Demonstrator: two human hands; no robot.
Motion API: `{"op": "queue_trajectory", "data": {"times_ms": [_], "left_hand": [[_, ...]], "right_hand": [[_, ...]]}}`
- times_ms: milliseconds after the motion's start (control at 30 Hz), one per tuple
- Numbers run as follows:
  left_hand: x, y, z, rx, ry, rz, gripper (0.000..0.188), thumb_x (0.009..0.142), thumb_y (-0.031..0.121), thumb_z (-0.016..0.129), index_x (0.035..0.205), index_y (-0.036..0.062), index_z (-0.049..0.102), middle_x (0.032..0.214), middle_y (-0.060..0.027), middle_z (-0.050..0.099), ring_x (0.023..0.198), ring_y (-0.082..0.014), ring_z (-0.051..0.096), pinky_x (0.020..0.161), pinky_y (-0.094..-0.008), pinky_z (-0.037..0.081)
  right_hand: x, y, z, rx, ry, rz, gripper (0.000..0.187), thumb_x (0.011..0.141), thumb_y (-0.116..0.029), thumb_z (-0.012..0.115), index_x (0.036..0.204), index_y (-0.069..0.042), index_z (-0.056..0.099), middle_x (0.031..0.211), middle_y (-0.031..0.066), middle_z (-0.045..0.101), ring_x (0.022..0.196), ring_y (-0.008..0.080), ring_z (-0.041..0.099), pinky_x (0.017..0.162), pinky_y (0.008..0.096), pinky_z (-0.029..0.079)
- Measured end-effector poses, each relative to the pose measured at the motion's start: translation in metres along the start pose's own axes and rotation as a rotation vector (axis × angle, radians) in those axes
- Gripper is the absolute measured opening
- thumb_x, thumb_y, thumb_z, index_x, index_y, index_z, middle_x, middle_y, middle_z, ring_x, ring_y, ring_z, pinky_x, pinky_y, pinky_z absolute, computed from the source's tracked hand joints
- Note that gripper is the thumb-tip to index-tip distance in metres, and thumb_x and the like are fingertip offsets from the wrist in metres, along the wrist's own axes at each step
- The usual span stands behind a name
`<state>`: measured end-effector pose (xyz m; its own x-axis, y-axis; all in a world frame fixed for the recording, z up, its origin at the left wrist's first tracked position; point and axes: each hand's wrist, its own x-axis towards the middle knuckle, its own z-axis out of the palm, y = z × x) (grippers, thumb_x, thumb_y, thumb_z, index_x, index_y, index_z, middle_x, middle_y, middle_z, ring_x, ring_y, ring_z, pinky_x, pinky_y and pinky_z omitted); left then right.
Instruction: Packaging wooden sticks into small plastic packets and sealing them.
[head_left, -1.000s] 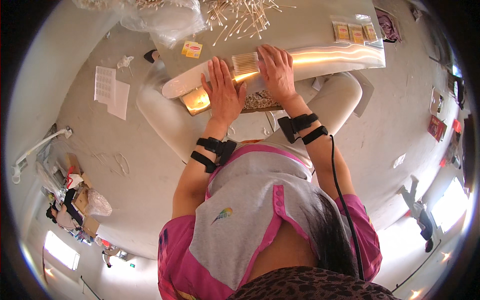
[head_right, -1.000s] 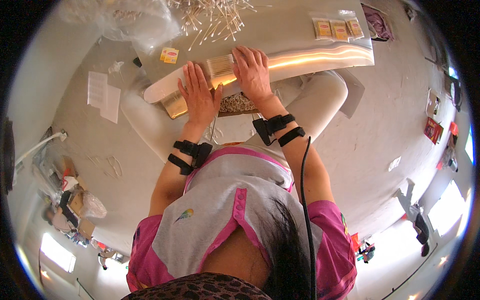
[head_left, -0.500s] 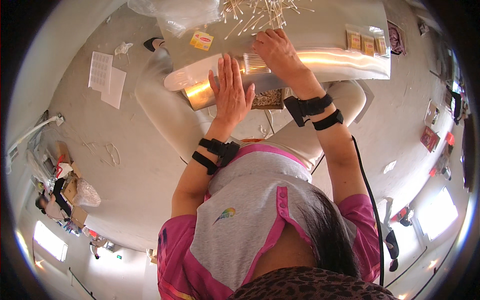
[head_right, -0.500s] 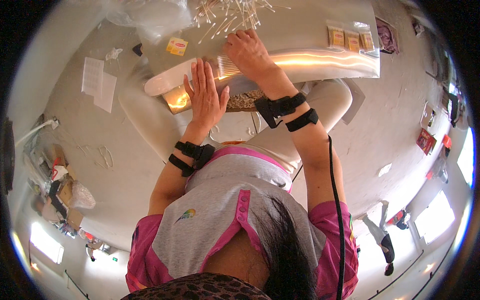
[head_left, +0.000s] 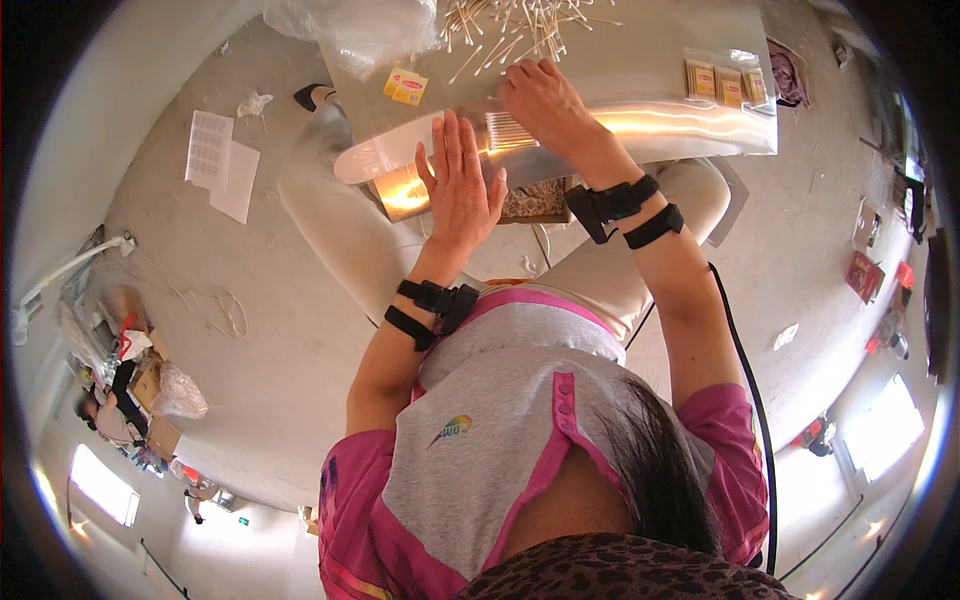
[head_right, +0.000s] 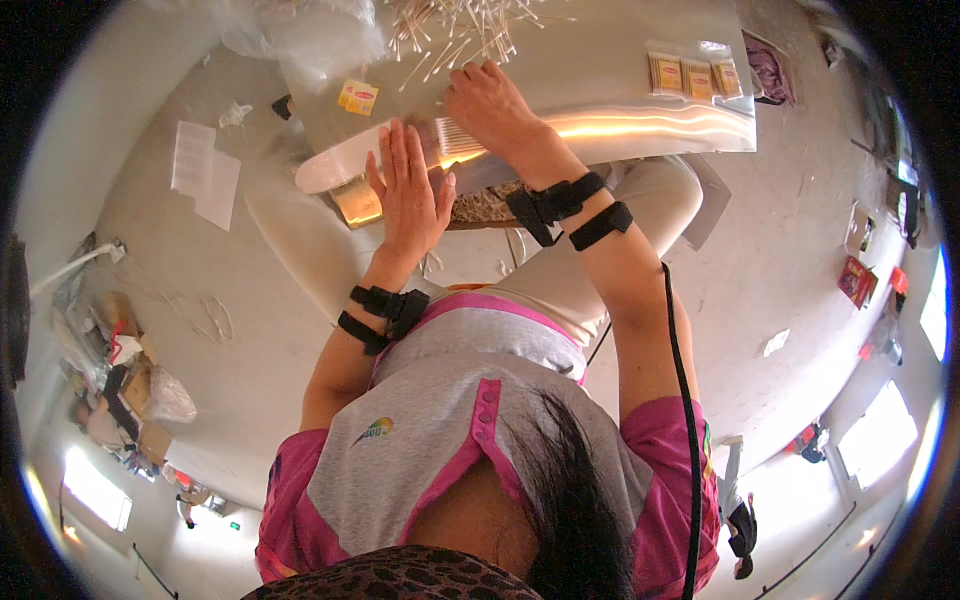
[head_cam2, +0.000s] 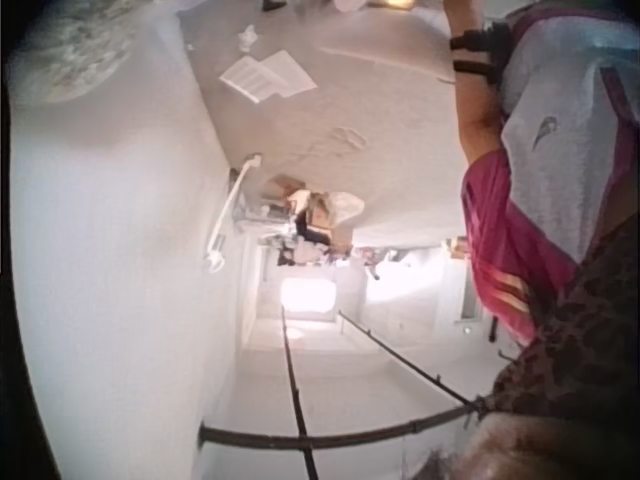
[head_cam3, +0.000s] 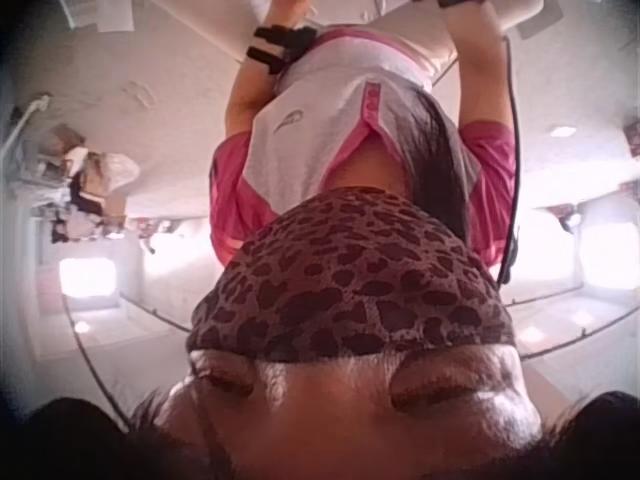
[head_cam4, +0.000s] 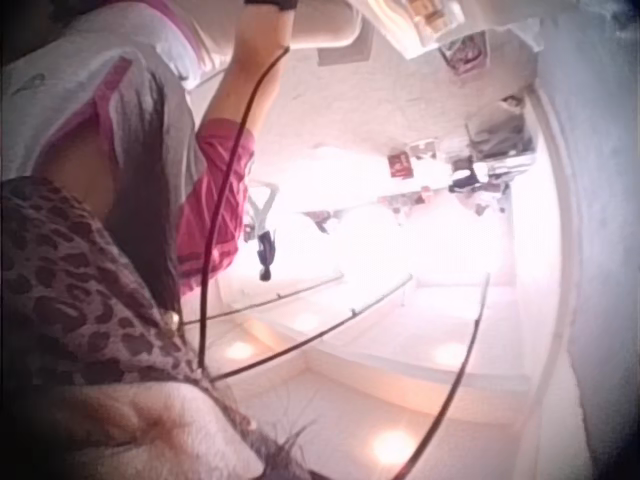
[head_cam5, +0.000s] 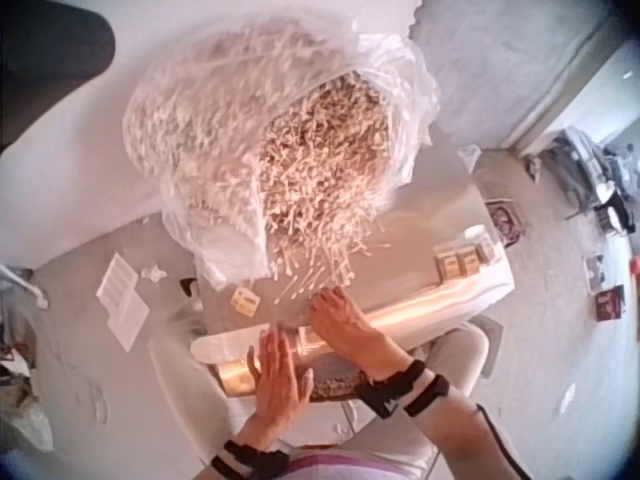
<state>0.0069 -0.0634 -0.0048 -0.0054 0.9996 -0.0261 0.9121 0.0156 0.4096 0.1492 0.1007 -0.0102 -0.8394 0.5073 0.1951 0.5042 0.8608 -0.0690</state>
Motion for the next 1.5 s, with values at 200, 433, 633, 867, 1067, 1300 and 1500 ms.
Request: {"op": "queue_trajectory", "data": {"times_ms": [200,433,633,867,1067,1300,1500], "left_hand": [[0.018,0.012,-0.040,-0.278,0.323,0.032,0.063,0.097,0.018,0.063,0.153,0.0010,0.040,0.156,-0.0228,0.039,0.143,-0.0347,0.038,0.114,-0.0517,0.031],[0.046,0.058,-0.112,-0.882,0.353,0.035,0.034,0.093,0.001,0.075,0.125,0.0018,0.067,0.118,-0.0071,0.067,0.101,-0.0120,0.063,0.084,-0.0249,0.051],[0.036,0.071,-0.123,-0.845,0.416,0.035,0.025,0.092,0.002,0.075,0.116,0.0039,0.070,0.098,-0.0049,0.074,0.082,-0.0123,0.066,0.076,-0.0260,0.052],[0.027,0.067,-0.111,-0.636,0.442,0.145,0.013,0.094,0.006,0.074,0.107,0.0031,0.073,0.096,-0.0053,0.075,0.079,-0.0118,0.066,0.072,-0.0267,0.053],[0.066,-0.015,-0.064,-0.383,0.308,-0.061,0.016,0.092,0.011,0.074,0.106,0.0041,0.070,0.090,-0.0070,0.069,0.085,-0.0220,0.067,0.077,-0.0362,0.053],[0.122,-0.060,-0.024,0.054,0.153,0.030,0.019,0.082,0.018,0.074,0.096,0.0072,0.068,0.100,-0.0112,0.067,0.101,-0.0314,0.062,0.087,-0.0448,0.050],[0.135,-0.073,-0.018,0.257,0.098,0.061,0.012,0.080,0.016,0.072,0.089,0.0086,0.068,0.088,-0.0101,0.069,0.088,-0.0310,0.067,0.079,-0.0447,0.054]], "right_hand": [[-0.010,0.003,-0.038,0.362,0.278,0.237,0.011,0.084,-0.009,0.073,0.094,-0.007,0.069,0.097,0.0084,0.063,0.095,0.0271,0.064,0.085,0.0400,0.053],[-0.023,-0.053,-0.089,0.856,0.628,0.330,0.028,0.080,0.001,0.078,0.105,-0.003,0.066,0.106,0.0125,0.066,0.093,0.0290,0.064,0.081,0.0370,0.053],[-0.029,-0.074,-0.102,0.947,0.702,0.370,0.029,0.078,0.001,0.079,0.103,-0.003,0.065,0.106,0.0121,0.065,0.094,0.0283,0.063,0.080,0.0372,0.053],[-0.050,-0.081,-0.100,0.953,0.647,0.398,0.023,0.081,0.000,0.077,0.100,-0.003,0.064,0.104,0.0112,0.063,0.091,0.0271,0.062,0.079,0.0364,0.053],[-0.110,-0.068,-0.071,0.310,-0.035,0.156,0.009,0.082,-0.011,0.067,0.087,-0.006,0.062,0.097,0.0089,0.060,0.098,0.0262,0.060,0.086,0.0380,0.050],[-0.130,-0.066,-0.026,0.292,-0.031,0.253,0.011,0.084,-0.016,0.068,0.086,-0.007,0.062,0.097,0.0081,0.058,0.101,0.0251,0.060,0.087,0.0375,0.050],[-0.115,-0.062,-0.036,0.485,-0.051,0.302,0.022,0.083,-0.014,0.076,0.096,-0.005,0.061,0.102,0.0091,0.058,0.098,0.0290,0.060,0.087,0.0404,0.053]]}}
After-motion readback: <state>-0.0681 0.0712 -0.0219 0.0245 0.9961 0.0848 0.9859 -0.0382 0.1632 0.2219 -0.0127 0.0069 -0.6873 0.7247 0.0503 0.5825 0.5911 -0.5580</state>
